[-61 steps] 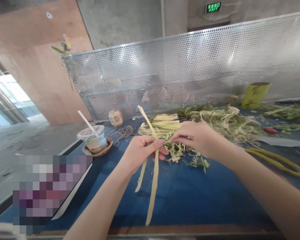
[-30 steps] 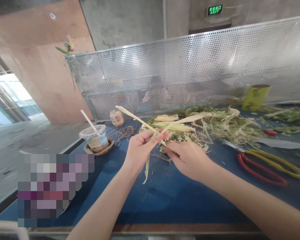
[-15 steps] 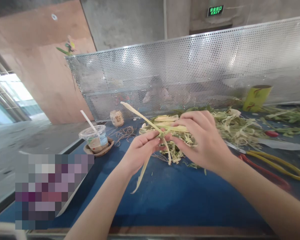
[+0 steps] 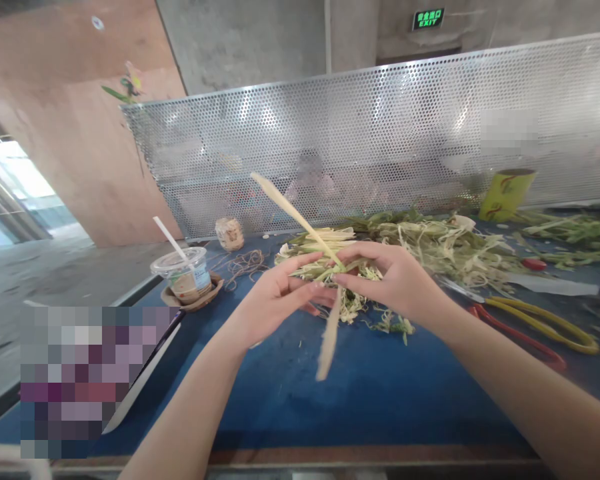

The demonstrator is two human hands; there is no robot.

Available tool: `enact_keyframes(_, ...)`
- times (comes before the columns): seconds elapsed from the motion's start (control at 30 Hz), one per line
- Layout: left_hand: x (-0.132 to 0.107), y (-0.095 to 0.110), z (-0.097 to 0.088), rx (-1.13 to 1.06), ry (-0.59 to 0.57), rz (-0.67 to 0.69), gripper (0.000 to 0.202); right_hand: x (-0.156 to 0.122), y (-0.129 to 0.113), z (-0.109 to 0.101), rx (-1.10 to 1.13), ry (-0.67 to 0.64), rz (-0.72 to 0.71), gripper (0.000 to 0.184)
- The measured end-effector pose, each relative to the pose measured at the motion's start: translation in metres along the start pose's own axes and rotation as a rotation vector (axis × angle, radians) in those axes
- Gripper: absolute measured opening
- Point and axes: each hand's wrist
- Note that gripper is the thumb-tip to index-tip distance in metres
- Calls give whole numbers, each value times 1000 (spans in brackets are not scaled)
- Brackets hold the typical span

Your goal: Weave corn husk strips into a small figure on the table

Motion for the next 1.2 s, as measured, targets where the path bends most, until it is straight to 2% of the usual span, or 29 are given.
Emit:
enact_keyframes(0.07,0,1,-1,77,17,-10,47,-1,2,1,136,-40,86,24)
enact_keyframes(0.17,1,3,1,176,43,-26,43,-2,6,5,342,-169,246,26)
enact_keyframes(0.27,0,4,4,287,67,-37,43,-4,9,8,410,-213,321,26)
enact_keyframes(0.37,-2,4,5,375,102,-4,40,-6,10,10,300,-132,323,23)
enact_keyframes(0.47,-3,2,5,491,145,47,32,-8,13,11,141,-8,265,13)
enact_keyframes(0.53,-3,1,6,581,170,77,29,-9,15,12,108,5,270,10)
enact_keyframes(0.67,-3,0,9,658,231,134,26,-10,15,14,175,-16,309,13)
enact_keyframes(0.9,-3,-4,8,631,276,154,25,-11,16,15,300,130,299,13)
enact_keyframes(1.1,-4,-2,4,658,283,174,21,-13,24,15,484,119,360,16)
enact_keyframes(1.2,-2,1,6,554,246,110,18,-12,26,15,538,77,350,18)
Point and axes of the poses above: each hand's wrist, its own x-axis towards the middle knuckle, its own z-axis out of the palm, y = z × x, and after that the axes turned 1 degree about z, right-handed
